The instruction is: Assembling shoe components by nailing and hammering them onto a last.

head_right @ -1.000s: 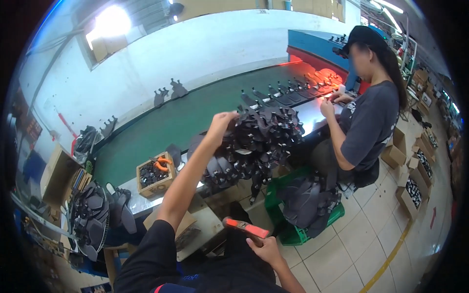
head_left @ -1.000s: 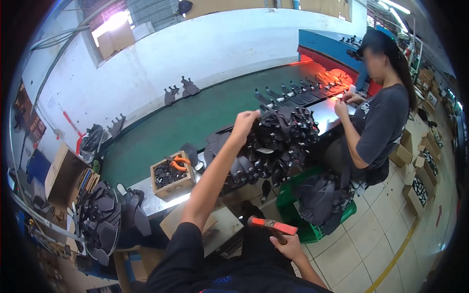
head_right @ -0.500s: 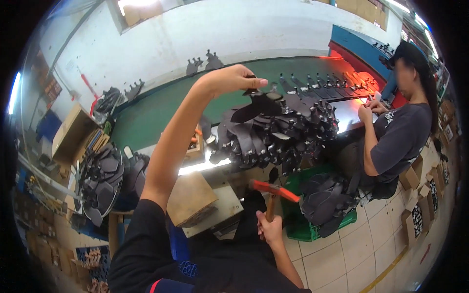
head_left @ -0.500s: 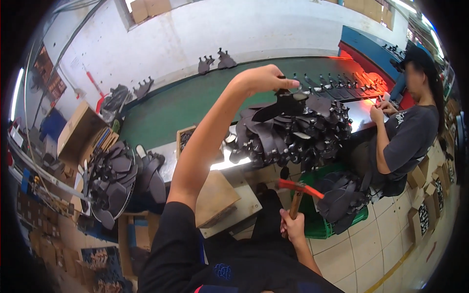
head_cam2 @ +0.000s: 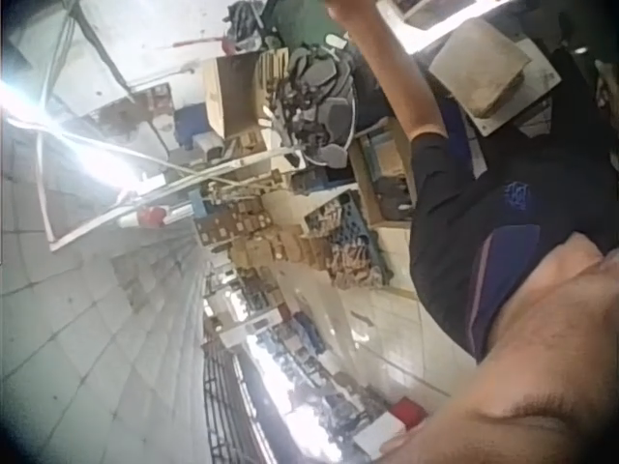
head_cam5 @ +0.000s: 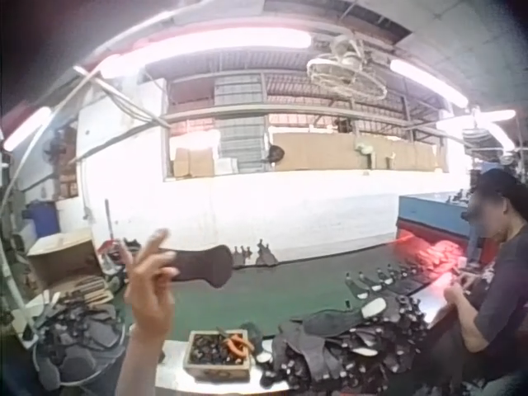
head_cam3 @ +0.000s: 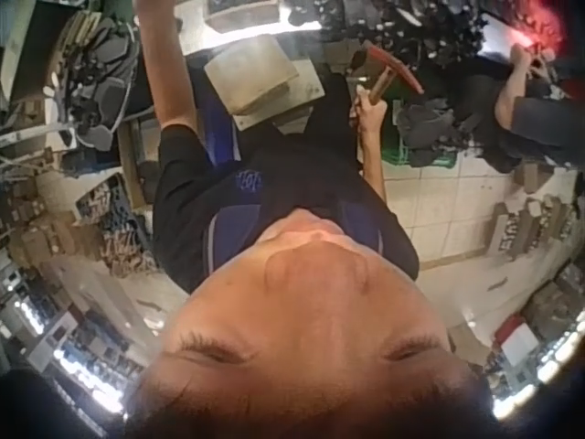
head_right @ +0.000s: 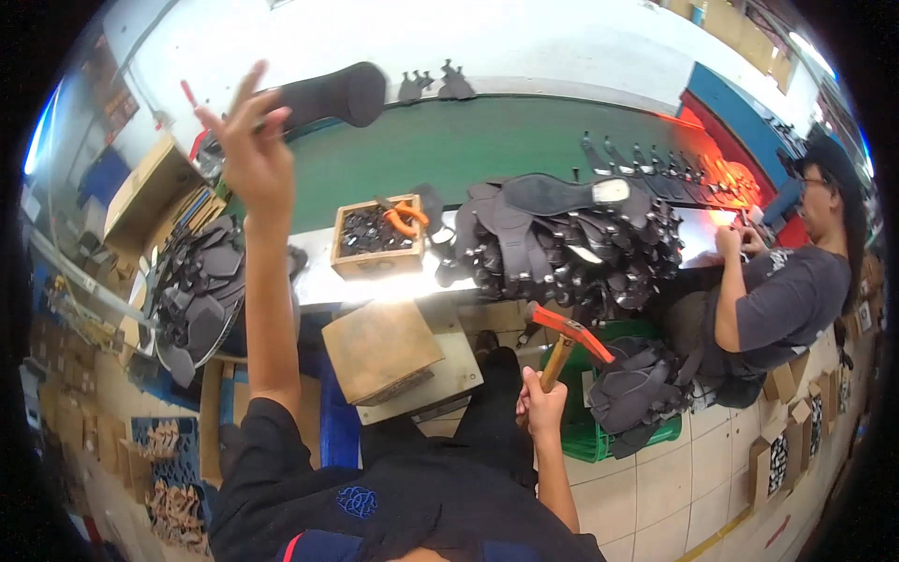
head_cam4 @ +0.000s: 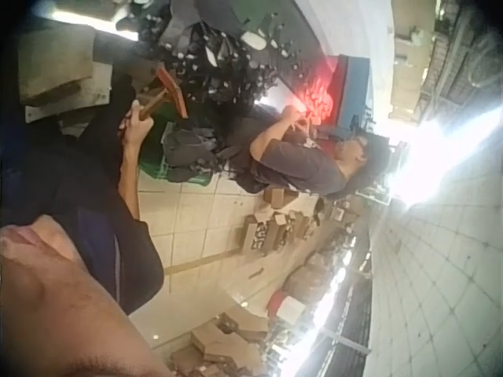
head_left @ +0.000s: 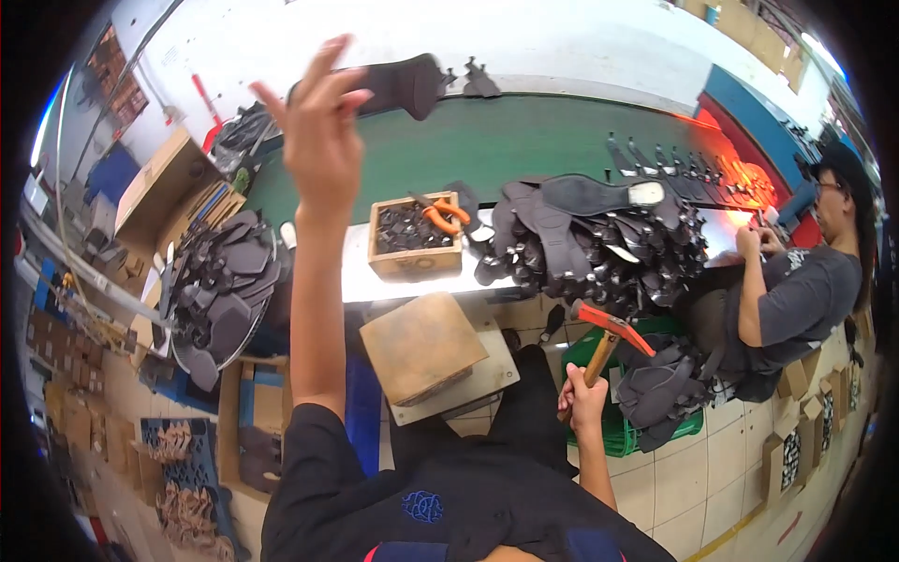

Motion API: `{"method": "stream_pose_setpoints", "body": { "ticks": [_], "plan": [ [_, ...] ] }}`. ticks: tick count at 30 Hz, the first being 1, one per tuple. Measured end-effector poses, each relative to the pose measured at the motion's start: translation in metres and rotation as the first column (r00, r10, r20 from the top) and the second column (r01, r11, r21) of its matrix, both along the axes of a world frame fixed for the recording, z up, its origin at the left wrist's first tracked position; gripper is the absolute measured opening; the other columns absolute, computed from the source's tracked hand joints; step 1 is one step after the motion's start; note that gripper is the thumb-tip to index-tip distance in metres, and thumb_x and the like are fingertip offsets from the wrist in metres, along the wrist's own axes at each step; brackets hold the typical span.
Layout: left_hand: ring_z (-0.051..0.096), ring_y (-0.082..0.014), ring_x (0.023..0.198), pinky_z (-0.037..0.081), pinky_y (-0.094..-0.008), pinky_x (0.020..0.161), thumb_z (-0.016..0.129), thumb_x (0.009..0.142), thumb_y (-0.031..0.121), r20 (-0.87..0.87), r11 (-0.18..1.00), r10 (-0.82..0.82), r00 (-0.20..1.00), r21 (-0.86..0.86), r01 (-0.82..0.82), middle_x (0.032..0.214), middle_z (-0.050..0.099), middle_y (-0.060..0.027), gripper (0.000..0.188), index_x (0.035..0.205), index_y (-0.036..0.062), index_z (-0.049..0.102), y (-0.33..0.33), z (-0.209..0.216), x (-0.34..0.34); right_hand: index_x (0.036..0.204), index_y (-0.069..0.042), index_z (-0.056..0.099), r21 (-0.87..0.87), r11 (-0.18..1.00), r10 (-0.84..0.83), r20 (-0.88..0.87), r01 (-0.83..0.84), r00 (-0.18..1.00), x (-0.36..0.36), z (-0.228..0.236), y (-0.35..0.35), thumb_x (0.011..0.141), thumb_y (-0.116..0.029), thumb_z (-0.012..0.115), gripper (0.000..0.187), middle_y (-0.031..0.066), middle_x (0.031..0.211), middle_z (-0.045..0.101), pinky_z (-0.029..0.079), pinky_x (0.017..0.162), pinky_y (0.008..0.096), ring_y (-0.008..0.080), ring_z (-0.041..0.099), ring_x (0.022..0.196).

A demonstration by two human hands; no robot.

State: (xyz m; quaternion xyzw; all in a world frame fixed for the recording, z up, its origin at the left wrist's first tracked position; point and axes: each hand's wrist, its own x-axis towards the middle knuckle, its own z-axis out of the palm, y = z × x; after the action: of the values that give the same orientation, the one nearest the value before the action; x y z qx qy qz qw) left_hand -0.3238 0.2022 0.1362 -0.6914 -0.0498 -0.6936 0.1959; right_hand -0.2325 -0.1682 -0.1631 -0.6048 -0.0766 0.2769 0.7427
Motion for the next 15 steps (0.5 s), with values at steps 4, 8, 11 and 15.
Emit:
{"method": "stream_pose_setpoints", "body": {
  "ticks": [4, 8, 11, 15],
  "plan": [
    [0.065, -0.0216, 0.106, 0.042, -0.0413, 0.106, 0.046, 0.104, 0.007, 0.257, 0.693, -0.466, 0.847, -0.489, 0.530, 0.110, 0.069, -0.0133, 0.012, 0.108, 0.0048, 0.056, -0.002, -0.046, -0.062, 0.060, -0.007, 0.046, -0.040, 0.998, 0.055, 0.000, -0.055, 0.999, -0.005, -0.002, 0.000, 0.095, -0.023, 0.067, 0.044, -0.0004, 0.046, 0.039, 0.037, 0.035, 0.0266, 0.0115, 0.041, 0.033],
    [0.062, -0.0252, 0.115, 0.047, -0.0380, 0.101, 0.047, 0.106, 0.019, 0.071, 0.333, -0.643, 0.763, -0.871, 0.362, 0.116, 0.068, -0.0136, 0.018, 0.106, 0.0029, 0.056, -0.069, -0.152, -0.091, 0.060, -0.007, 0.045, -0.043, 0.997, 0.060, 0.016, -0.059, 0.998, -0.010, 0.002, 0.006, 0.095, -0.022, 0.066, 0.044, -0.0001, 0.047, 0.039, 0.036, 0.034, 0.0264, 0.0109, 0.040, 0.033],
    [0.062, -0.0240, 0.117, 0.046, -0.0336, 0.099, 0.050, 0.104, 0.016, 0.078, 0.077, -0.684, 0.725, -0.981, 0.178, 0.122, 0.068, -0.0117, 0.020, 0.110, 0.0001, 0.060, -0.073, -0.230, -0.101, 0.060, -0.007, 0.045, -0.035, 0.995, 0.097, 0.004, -0.096, 0.995, -0.013, 0.013, 0.018, 0.095, -0.022, 0.066, 0.044, -0.0003, 0.047, 0.039, 0.036, 0.035, 0.0262, 0.0103, 0.039, 0.033],
    [0.061, -0.0229, 0.120, 0.048, -0.0332, 0.098, 0.046, 0.102, 0.005, 0.008, 0.042, -0.724, 0.690, -0.998, 0.056, 0.126, 0.066, -0.0127, 0.025, 0.125, 0.0020, 0.054, -0.070, -0.238, -0.106, 0.060, -0.007, 0.046, -0.073, 0.986, 0.152, 0.048, -0.148, 0.987, -0.012, 0.016, 0.027, 0.096, -0.022, 0.066, 0.043, -0.0006, 0.047, 0.040, 0.036, 0.035, 0.0260, 0.0098, 0.039, 0.034]
  ]
}}
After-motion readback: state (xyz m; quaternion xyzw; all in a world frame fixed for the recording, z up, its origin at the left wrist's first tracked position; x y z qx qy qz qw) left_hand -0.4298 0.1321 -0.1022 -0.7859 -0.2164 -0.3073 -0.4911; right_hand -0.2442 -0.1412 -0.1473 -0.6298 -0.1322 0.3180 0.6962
